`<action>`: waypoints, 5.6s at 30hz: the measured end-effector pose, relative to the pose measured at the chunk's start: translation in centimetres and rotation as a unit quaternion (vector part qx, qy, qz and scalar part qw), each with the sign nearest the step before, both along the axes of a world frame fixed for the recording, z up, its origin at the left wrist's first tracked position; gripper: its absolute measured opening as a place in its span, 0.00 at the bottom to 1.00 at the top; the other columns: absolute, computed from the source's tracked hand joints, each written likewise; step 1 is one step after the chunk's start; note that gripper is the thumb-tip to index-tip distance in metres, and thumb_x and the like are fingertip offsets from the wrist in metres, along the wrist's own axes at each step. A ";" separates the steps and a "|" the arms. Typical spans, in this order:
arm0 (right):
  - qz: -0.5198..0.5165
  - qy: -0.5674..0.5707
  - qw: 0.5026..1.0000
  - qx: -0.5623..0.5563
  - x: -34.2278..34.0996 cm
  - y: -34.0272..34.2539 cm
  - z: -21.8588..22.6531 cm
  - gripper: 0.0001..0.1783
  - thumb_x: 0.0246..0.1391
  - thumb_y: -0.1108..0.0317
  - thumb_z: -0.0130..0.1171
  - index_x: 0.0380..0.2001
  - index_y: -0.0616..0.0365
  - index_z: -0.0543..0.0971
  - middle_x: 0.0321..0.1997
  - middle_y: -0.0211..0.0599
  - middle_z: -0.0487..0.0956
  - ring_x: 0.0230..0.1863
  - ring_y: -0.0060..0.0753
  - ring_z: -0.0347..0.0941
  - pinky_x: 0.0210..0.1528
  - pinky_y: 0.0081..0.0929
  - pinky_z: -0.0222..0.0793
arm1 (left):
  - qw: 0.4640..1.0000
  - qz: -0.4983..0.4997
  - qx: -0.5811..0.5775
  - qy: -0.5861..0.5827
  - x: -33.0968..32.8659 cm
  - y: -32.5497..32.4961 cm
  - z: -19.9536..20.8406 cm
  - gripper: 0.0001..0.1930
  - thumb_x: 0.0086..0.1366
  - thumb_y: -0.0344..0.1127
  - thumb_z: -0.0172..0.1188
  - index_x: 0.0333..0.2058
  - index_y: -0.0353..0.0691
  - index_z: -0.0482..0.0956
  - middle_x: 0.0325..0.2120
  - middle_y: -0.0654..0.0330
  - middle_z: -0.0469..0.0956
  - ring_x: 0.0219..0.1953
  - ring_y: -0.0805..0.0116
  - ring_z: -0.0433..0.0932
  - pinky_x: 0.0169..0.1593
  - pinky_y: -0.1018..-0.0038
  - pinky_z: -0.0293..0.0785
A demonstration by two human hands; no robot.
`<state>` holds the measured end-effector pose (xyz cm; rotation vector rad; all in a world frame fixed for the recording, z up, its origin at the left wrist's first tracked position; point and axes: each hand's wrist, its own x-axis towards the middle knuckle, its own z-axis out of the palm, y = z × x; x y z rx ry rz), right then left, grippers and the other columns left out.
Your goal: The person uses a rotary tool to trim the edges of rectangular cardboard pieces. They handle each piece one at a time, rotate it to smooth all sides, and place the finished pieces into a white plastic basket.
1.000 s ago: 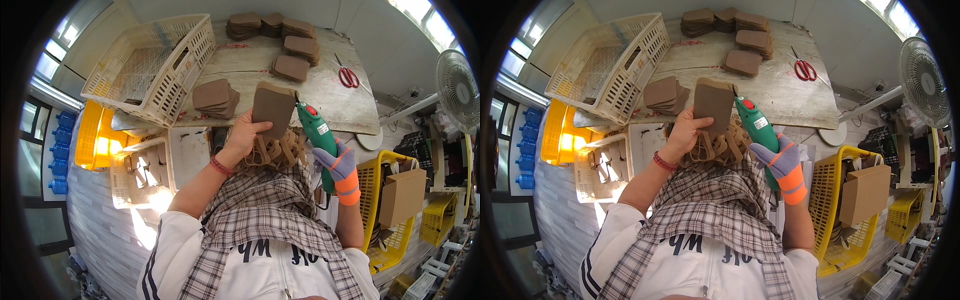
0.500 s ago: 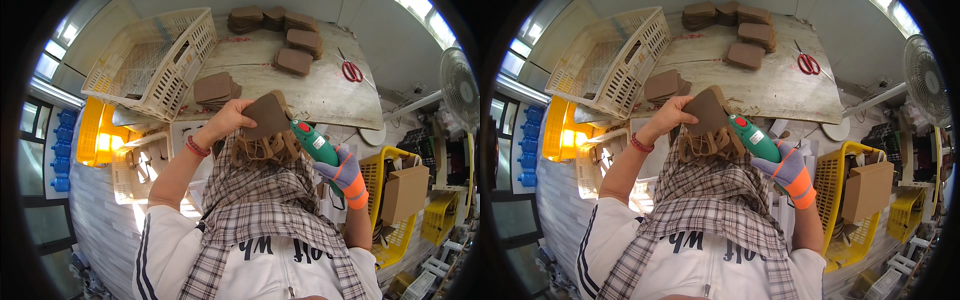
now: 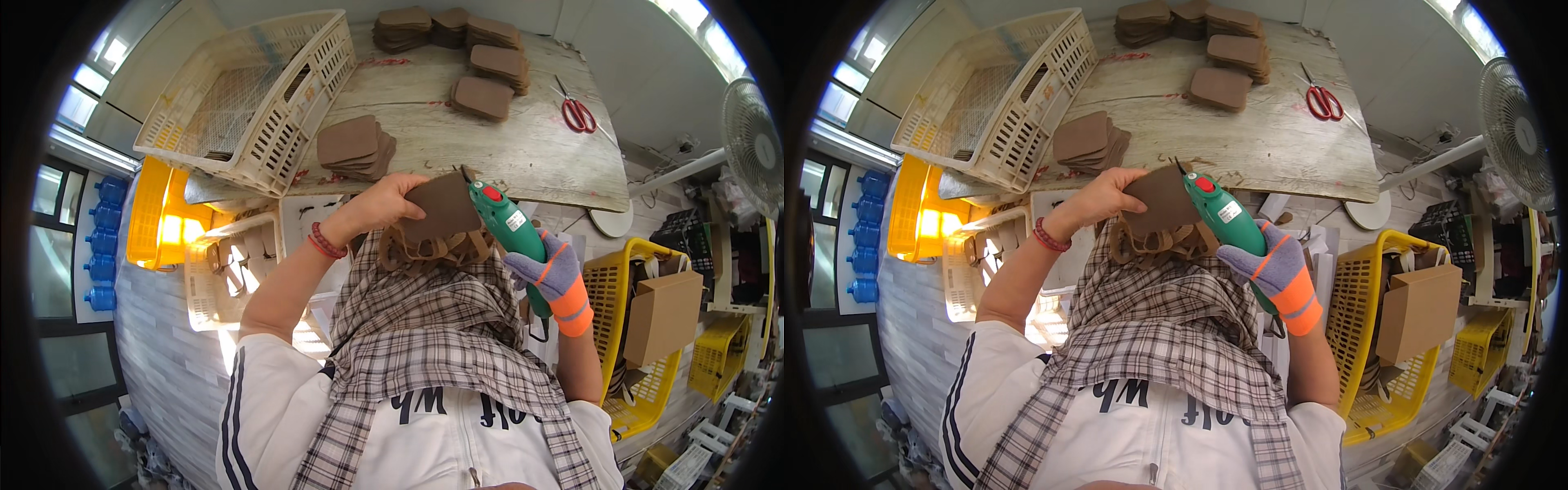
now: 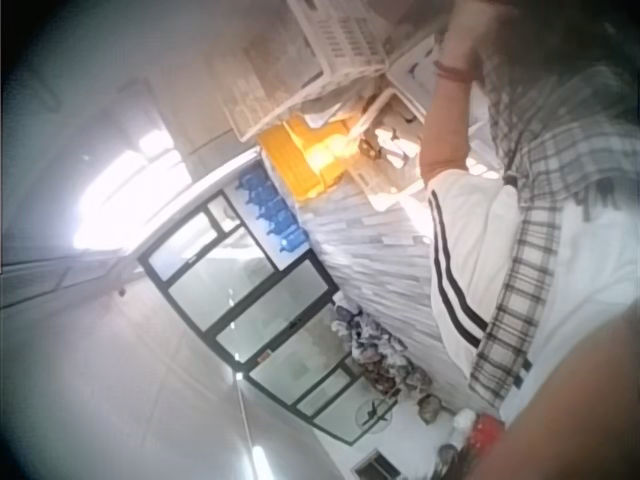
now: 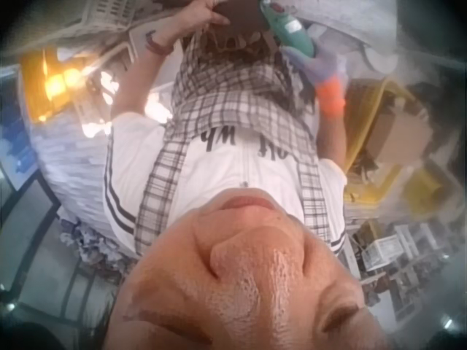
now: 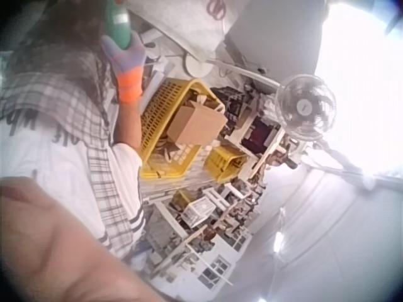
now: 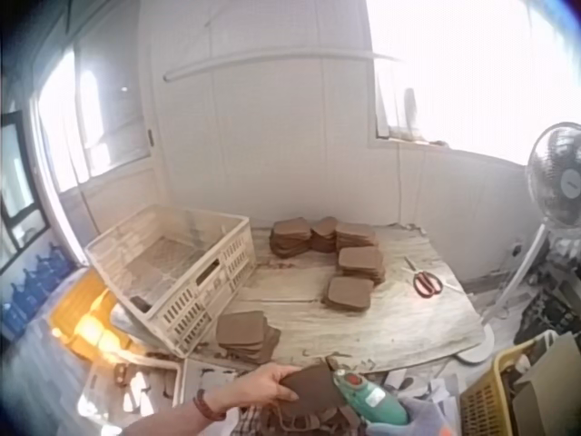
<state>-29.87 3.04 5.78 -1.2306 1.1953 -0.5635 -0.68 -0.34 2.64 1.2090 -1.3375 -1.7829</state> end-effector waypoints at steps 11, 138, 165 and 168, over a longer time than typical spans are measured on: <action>0.028 0.009 0.999 0.017 -0.6 0.3 -0.3 0.25 0.42 0.64 0.71 0.40 0.66 0.74 0.26 0.30 0.77 0.25 0.15 0.72 0.27 0.13 0.68 | 0.980 0.153 -0.130 -0.014 3.1 -0.5 0.1 0.09 0.50 0.23 0.65 0.31 0.36 0.76 0.26 0.66 0.78 0.29 0.80 0.75 0.34 0.82 0.71; 0.028 0.150 0.975 -0.163 0.5 4.7 -2.8 0.34 0.38 0.54 0.73 0.46 0.63 0.73 0.34 0.43 0.81 0.33 0.28 0.80 0.36 0.23 0.75 | 0.995 0.042 -0.072 -0.059 0.3 4.2 -0.8 0.20 0.52 0.21 0.57 0.46 0.36 0.73 0.33 0.63 0.77 0.33 0.77 0.74 0.38 0.80 0.70; 0.087 0.163 0.968 -0.168 1.6 3.9 -2.0 0.33 0.37 0.54 0.73 0.45 0.60 0.74 0.32 0.44 0.81 0.33 0.32 0.80 0.35 0.25 0.75 | 0.966 -0.039 -0.114 -0.227 -0.2 2.7 3.2 0.42 0.49 0.19 0.58 0.64 0.47 0.54 0.23 0.61 0.77 0.29 0.79 0.70 0.38 0.80 0.67; 0.087 0.159 0.969 -0.168 1.7 3.8 -1.9 0.32 0.37 0.55 0.73 0.45 0.60 0.74 0.32 0.44 0.81 0.32 0.32 0.80 0.35 0.24 0.75 | 0.975 -0.024 -0.114 -0.188 -0.1 2.6 2.6 0.44 0.45 0.20 0.61 0.63 0.45 0.55 0.20 0.58 0.76 0.27 0.75 0.72 0.37 0.76 0.69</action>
